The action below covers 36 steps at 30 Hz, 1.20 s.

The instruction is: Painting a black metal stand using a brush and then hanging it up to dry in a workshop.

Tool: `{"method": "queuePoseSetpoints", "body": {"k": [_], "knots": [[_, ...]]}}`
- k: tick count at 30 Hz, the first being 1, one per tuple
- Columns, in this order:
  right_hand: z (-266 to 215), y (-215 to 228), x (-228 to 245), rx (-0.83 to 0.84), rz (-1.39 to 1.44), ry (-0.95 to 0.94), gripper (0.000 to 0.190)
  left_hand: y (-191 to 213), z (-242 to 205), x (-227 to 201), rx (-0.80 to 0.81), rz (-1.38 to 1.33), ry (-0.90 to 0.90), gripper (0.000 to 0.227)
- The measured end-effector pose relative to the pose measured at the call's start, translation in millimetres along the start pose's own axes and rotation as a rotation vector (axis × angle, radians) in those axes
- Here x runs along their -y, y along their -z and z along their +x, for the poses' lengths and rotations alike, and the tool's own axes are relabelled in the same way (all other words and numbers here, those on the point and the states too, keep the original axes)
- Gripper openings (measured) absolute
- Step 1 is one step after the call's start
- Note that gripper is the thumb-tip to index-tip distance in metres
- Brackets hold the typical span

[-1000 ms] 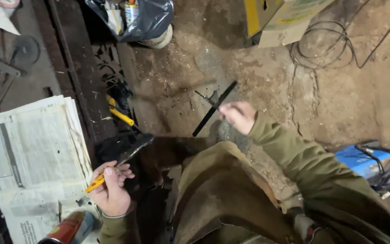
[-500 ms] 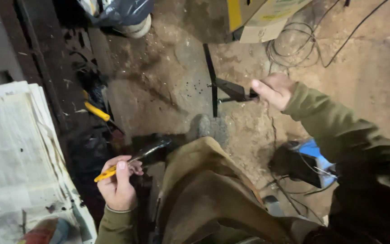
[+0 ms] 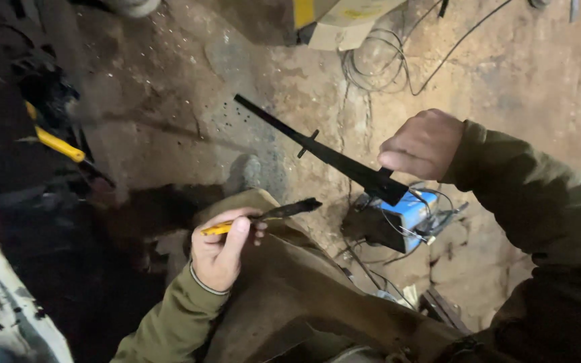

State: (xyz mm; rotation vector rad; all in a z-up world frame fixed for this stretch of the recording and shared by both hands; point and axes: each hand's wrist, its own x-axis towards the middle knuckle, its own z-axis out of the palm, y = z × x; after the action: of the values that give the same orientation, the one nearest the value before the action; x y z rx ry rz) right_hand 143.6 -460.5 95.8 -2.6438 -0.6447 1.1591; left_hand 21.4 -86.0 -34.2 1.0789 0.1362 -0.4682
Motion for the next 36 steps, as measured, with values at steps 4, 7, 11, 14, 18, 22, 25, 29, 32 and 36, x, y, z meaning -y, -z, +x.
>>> {"method": "queuePoseSetpoints", "body": {"k": [4, 7, 11, 14, 18, 22, 25, 29, 32, 36], "knots": [[-1, 6, 21, -0.009, -0.071, 0.137, 0.042, 2, -13, 9, 0.016, -0.07, 0.098, 0.03], [8, 14, 42, 0.049, -0.115, 0.184, 0.048, 11, -28, 13, -0.008, -0.067, 0.099, 0.029], [22, 25, 75, 0.241, -0.168, 0.115, 0.056, 25, -52, 14, -0.075, -0.072, 0.042, 0.029], [31, 28, 89, 0.233, -0.19, 0.178, 0.053, 36, -70, 10, -0.152, -0.091, -0.016, 0.03], [45, 28, 100, 0.207, -0.248, 0.289, 0.051, 41, -91, 14, -0.239, -0.187, -0.031, 0.03], [58, 33, 110, 0.165, -0.274, 0.401, 0.047, 33, -100, 5, -0.241, -0.196, -0.04, 0.03], [67, 41, 126, 0.126, -0.321, 0.461, 0.043, 28, -104, 2, -0.223, -0.195, -0.089, 0.029], [75, 52, 147, 0.083, -0.365, 0.49, 0.039, 25, -107, 1, -0.204, -0.174, -0.204, 0.027], [83, 60, 157, 0.09, -0.392, 0.472, 0.039, 16, -98, -5, -0.201, -0.184, -0.278, 0.025], [97, 67, 162, 0.093, -0.412, 0.506, 0.038, 11, -90, -11, -0.171, -0.149, -0.316, 0.024]]}}
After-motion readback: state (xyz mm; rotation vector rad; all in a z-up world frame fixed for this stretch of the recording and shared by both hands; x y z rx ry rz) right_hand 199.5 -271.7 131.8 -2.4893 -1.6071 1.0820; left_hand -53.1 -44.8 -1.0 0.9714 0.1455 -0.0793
